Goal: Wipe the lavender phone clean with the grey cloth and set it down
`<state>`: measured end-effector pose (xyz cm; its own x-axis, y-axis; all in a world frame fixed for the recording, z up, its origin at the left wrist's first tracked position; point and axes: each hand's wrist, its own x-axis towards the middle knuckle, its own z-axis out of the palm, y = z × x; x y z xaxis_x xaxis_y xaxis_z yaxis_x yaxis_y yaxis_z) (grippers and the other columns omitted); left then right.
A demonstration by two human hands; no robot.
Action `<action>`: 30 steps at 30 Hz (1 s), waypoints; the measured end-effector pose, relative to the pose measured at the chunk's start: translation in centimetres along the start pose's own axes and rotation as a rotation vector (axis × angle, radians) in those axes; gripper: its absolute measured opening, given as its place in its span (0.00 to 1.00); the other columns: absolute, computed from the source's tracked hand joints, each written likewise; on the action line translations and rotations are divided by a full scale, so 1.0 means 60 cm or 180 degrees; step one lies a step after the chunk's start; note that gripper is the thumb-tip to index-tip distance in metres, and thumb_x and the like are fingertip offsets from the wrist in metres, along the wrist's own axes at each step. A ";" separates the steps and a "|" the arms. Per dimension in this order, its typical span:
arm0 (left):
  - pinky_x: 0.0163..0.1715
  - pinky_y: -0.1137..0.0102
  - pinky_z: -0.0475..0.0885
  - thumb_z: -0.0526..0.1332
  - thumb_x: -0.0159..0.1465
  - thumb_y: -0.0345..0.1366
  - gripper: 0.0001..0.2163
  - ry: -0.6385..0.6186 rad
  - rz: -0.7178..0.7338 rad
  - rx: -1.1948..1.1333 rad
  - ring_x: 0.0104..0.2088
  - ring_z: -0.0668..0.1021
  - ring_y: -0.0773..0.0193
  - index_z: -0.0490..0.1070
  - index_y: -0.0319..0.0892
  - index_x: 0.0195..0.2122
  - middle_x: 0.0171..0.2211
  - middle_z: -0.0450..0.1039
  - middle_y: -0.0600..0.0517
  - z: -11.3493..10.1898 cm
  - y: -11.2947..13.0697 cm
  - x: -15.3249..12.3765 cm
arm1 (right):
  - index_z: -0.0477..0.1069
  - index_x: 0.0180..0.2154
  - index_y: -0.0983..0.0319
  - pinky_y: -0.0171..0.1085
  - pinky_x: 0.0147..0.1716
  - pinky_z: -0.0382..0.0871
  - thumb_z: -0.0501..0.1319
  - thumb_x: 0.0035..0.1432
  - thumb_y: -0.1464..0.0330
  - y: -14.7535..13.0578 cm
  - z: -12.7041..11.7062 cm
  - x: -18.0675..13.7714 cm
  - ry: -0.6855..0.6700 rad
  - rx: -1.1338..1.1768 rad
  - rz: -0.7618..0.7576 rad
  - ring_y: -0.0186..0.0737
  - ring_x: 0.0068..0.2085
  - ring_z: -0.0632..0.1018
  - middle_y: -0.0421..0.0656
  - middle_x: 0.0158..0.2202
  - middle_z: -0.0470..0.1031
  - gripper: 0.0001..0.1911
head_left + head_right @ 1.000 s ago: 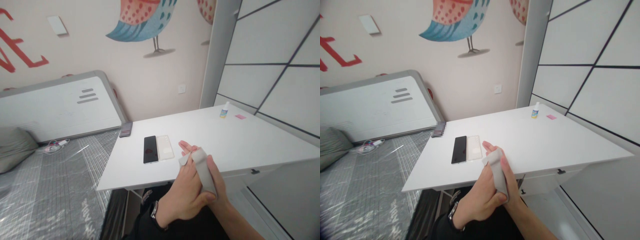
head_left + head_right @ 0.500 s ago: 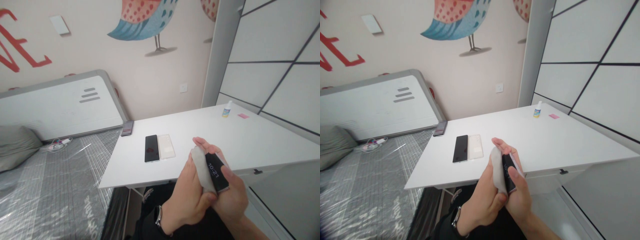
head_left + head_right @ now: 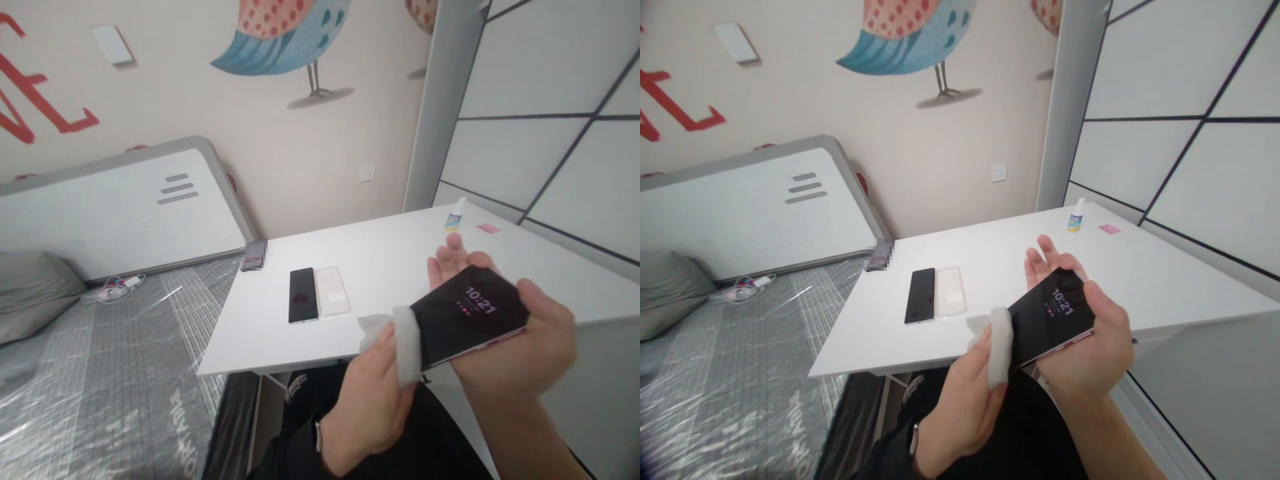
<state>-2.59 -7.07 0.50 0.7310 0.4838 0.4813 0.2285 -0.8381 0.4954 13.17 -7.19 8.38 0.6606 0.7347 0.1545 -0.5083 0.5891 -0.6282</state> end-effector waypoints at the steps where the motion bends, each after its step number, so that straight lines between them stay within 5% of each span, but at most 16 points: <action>1: 0.56 0.57 0.76 0.46 0.74 0.34 0.20 0.0110 -0.0291 -0.0027 0.60 0.77 0.50 0.65 0.37 0.64 0.57 0.76 0.38 -0.004 -0.011 -0.009 | 0.76 0.34 0.57 0.44 0.59 0.73 0.58 0.58 0.60 -0.009 -0.004 0.011 0.0049 0.0092 -0.0067 0.42 0.48 0.80 0.44 0.47 0.77 0.11; 4: 0.36 0.65 0.76 0.48 0.75 0.38 0.17 0.0502 -0.1307 -0.0218 0.33 0.81 0.57 0.75 0.42 0.39 0.31 0.79 0.48 -0.022 -0.046 0.007 | 0.74 0.31 0.59 0.38 0.41 0.80 0.58 0.55 0.61 -0.034 -0.026 0.037 0.0087 0.0271 -0.0183 0.36 0.32 0.74 0.43 0.37 0.69 0.10; 6: 0.33 0.66 0.73 0.46 0.75 0.40 0.19 0.0750 -0.1504 -0.0258 0.30 0.79 0.58 0.72 0.43 0.33 0.27 0.76 0.50 -0.030 -0.065 0.054 | 0.73 0.31 0.59 0.40 0.34 0.80 0.59 0.53 0.61 -0.044 -0.041 0.046 0.0119 0.0263 -0.0264 0.36 0.29 0.70 0.42 0.36 0.67 0.10; 9: 0.40 0.65 0.75 0.46 0.76 0.42 0.17 0.0830 -0.1368 -0.0354 0.37 0.80 0.57 0.72 0.43 0.41 0.36 0.80 0.48 -0.030 -0.077 0.146 | 0.72 0.31 0.59 0.43 0.29 0.79 0.61 0.46 0.61 -0.051 -0.055 0.048 0.0225 0.0303 -0.0312 0.37 0.28 0.68 0.42 0.35 0.67 0.10; 12: 0.58 0.57 0.72 0.58 0.72 0.47 0.18 -0.0154 -0.0639 0.0012 0.56 0.78 0.49 0.72 0.38 0.53 0.59 0.75 0.37 -0.022 -0.074 0.192 | 0.73 0.31 0.58 0.46 0.32 0.80 0.61 0.45 0.60 -0.050 -0.060 0.047 0.0249 0.0185 -0.0159 0.38 0.28 0.69 0.42 0.34 0.69 0.11; 14: 0.66 0.49 0.65 0.59 0.71 0.49 0.24 -0.0512 -0.0467 0.0371 0.66 0.71 0.45 0.68 0.38 0.61 0.68 0.65 0.35 -0.020 -0.075 0.175 | 0.75 0.32 0.57 0.46 0.37 0.81 0.59 0.48 0.59 -0.044 -0.063 0.053 0.0300 -0.0027 -0.0013 0.41 0.32 0.74 0.43 0.36 0.73 0.11; 17: 0.69 0.50 0.62 0.58 0.73 0.46 0.23 -0.0209 -0.0717 0.0537 0.68 0.69 0.53 0.64 0.43 0.66 0.67 0.68 0.42 -0.038 -0.103 0.099 | 0.77 0.37 0.57 0.45 0.42 0.80 0.58 0.52 0.59 -0.018 -0.068 0.078 0.0260 -0.0381 0.0328 0.44 0.38 0.80 0.44 0.40 0.79 0.15; 22: 0.67 0.41 0.62 0.62 0.70 0.39 0.23 0.0357 -0.1563 0.1400 0.68 0.69 0.45 0.65 0.43 0.65 0.67 0.67 0.38 -0.103 -0.182 -0.019 | 0.74 0.40 0.57 0.48 0.46 0.79 0.61 0.53 0.60 0.085 -0.043 0.141 -0.0773 -0.0746 0.1296 0.47 0.38 0.83 0.47 0.43 0.84 0.13; 26: 0.68 0.38 0.58 0.66 0.67 0.41 0.30 0.0074 -0.1680 0.1473 0.71 0.65 0.45 0.60 0.45 0.69 0.71 0.60 0.38 -0.118 -0.202 -0.045 | 0.71 0.35 0.58 0.50 0.50 0.78 0.59 0.57 0.61 0.198 0.017 0.171 -0.1375 -0.0938 0.1899 0.51 0.46 0.84 0.51 0.44 0.85 0.08; 30: 0.67 0.41 0.62 0.66 0.68 0.38 0.25 -0.0058 -0.1482 0.1329 0.70 0.67 0.47 0.65 0.44 0.65 0.69 0.65 0.40 -0.107 -0.198 -0.037 | 0.70 0.31 0.60 0.51 0.47 0.79 0.56 0.60 0.62 0.284 0.054 0.188 -0.1798 -0.1249 0.2098 0.53 0.47 0.84 0.56 0.42 0.84 0.10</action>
<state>-11.05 3.41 -1.83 0.5043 0.8207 0.2686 0.7551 -0.5700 0.3239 10.16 12.22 1.91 -0.1097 0.9931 -0.0410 -0.3934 -0.0813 -0.9158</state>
